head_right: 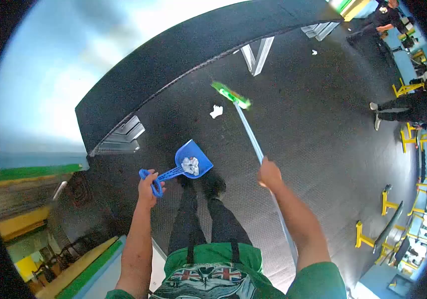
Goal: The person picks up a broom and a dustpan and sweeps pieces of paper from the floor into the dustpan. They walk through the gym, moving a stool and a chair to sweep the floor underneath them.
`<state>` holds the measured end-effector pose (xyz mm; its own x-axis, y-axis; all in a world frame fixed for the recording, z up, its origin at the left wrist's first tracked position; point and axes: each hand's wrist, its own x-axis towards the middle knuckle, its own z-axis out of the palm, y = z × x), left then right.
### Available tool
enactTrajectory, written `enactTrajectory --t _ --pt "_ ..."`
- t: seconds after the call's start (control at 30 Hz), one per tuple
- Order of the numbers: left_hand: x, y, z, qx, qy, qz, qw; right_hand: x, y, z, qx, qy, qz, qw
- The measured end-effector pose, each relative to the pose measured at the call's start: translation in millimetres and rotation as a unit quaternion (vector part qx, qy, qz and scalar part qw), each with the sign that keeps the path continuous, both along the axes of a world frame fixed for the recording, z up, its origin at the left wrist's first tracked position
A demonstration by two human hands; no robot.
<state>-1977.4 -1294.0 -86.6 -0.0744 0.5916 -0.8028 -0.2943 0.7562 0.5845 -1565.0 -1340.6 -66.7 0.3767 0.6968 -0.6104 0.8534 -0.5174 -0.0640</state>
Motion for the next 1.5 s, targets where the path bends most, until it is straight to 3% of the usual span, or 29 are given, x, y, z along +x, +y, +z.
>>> enactTrajectory --t 0.2,0.33,0.4,0.47,0.53,0.6,0.67,0.73,0.83,0.9,1.0,1.07,1.13,1.3,1.37,1.5 --pt "23 59 -18 0.002 -0.008 -0.047 0.999 -11 116 -36 -0.011 -0.05 0.022 0.998" --pt "31 83 -29 0.005 -0.007 -0.066 0.998 -47 147 -41 -0.036 -0.1 -0.014 0.994" --pt "33 92 -33 -0.008 0.0 -0.08 0.997 -70 145 -38 -0.035 -0.113 -0.019 0.993" --pt "37 99 -30 -0.021 0.008 -0.101 0.995 -91 136 -27 -0.086 -0.038 -0.067 0.993" --pt "52 106 -22 -0.028 0.016 -0.129 0.991 -96 113 -22 -0.116 -0.046 0.001 0.992" --pt "51 109 -19 -0.026 0.01 -0.138 0.99 -115 90 -9 -0.128 -0.024 -0.05 0.99" --pt "47 106 -28 -0.044 0.015 -0.164 0.985 -134 59 7 -0.141 -0.018 0.0 0.99" --pt "41 100 -30 -0.052 -0.017 -0.168 0.984 -152 49 53 -0.248 0.029 0.012 0.968" --pt "33 96 -57 -0.057 -0.08 -0.147 0.984 -143 -9 37 -0.166 0.03 -0.041 0.985" --pt "32 94 -32 -0.038 -0.057 -0.167 0.984 -129 -20 57 -0.157 0.023 -0.051 0.986" --pt "21 94 -28 -0.028 -0.085 -0.192 0.977 -111 -46 66 -0.164 -0.009 -0.095 0.982" --pt "19 88 -25 -0.03 -0.068 -0.198 0.977 -94 -42 72 -0.094 -0.025 -0.152 0.984" --pt "20 82 -26 -0.033 -0.05 -0.197 0.979 -81 -27 75 -0.124 -0.046 -0.15 0.98" --pt "25 66 -44 -0.038 0.038 -0.248 0.967 -55 17 35 -0.218 -0.058 -0.045 0.973" --pt "36 62 -44 -0.047 0.041 -0.225 0.972 -45 36 15 -0.337 -0.018 0.053 0.94" --pt "57 65 -16 -0.043 0.046 -0.201 0.978 -53 12 -15 -0.235 -0.011 0.035 0.971"
